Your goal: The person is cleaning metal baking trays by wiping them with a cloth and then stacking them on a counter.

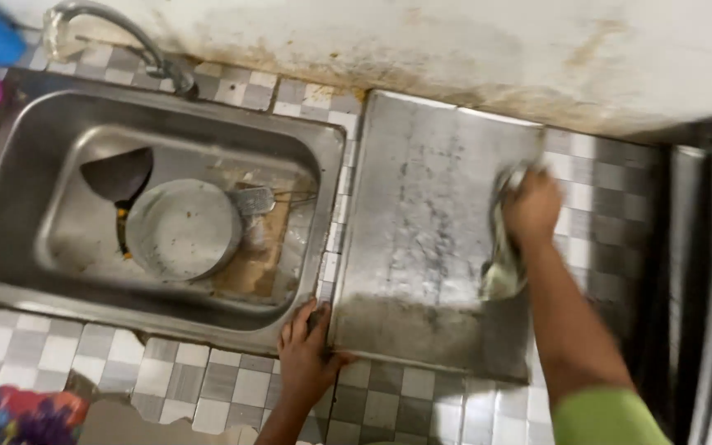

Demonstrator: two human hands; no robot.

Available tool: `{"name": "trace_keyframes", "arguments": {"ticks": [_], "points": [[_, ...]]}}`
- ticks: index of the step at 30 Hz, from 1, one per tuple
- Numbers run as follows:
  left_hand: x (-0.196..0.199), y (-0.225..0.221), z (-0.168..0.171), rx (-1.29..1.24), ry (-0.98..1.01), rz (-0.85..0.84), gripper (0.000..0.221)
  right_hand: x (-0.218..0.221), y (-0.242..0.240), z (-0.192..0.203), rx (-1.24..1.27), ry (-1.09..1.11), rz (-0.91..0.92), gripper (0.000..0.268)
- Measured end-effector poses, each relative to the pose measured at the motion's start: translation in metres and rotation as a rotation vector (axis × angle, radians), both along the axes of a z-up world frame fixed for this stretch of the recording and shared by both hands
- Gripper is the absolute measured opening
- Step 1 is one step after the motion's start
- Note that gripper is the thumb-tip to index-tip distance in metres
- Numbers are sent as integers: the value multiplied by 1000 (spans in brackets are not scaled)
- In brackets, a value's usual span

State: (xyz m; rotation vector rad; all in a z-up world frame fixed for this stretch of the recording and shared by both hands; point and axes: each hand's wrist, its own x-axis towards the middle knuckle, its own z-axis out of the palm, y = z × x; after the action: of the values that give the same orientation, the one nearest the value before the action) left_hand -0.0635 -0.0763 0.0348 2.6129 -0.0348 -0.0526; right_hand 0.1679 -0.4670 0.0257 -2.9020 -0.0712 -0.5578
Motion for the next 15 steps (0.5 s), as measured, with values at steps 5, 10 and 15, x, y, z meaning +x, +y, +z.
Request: {"name": "trace_keyframes", "arguments": {"ticks": [5, 10, 15], "points": [[4, -1, 3, -91, -90, -30, 79, 113, 88, -7, -74, -212, -471, 43], [3, -1, -7, -21, -174, -80, 86, 138, 188, -20, 53, -84, -193, 47], [-1, -4, 1, -15, -195, -88, 85, 74, 224, 9, 67, 90, 384, 48]]}}
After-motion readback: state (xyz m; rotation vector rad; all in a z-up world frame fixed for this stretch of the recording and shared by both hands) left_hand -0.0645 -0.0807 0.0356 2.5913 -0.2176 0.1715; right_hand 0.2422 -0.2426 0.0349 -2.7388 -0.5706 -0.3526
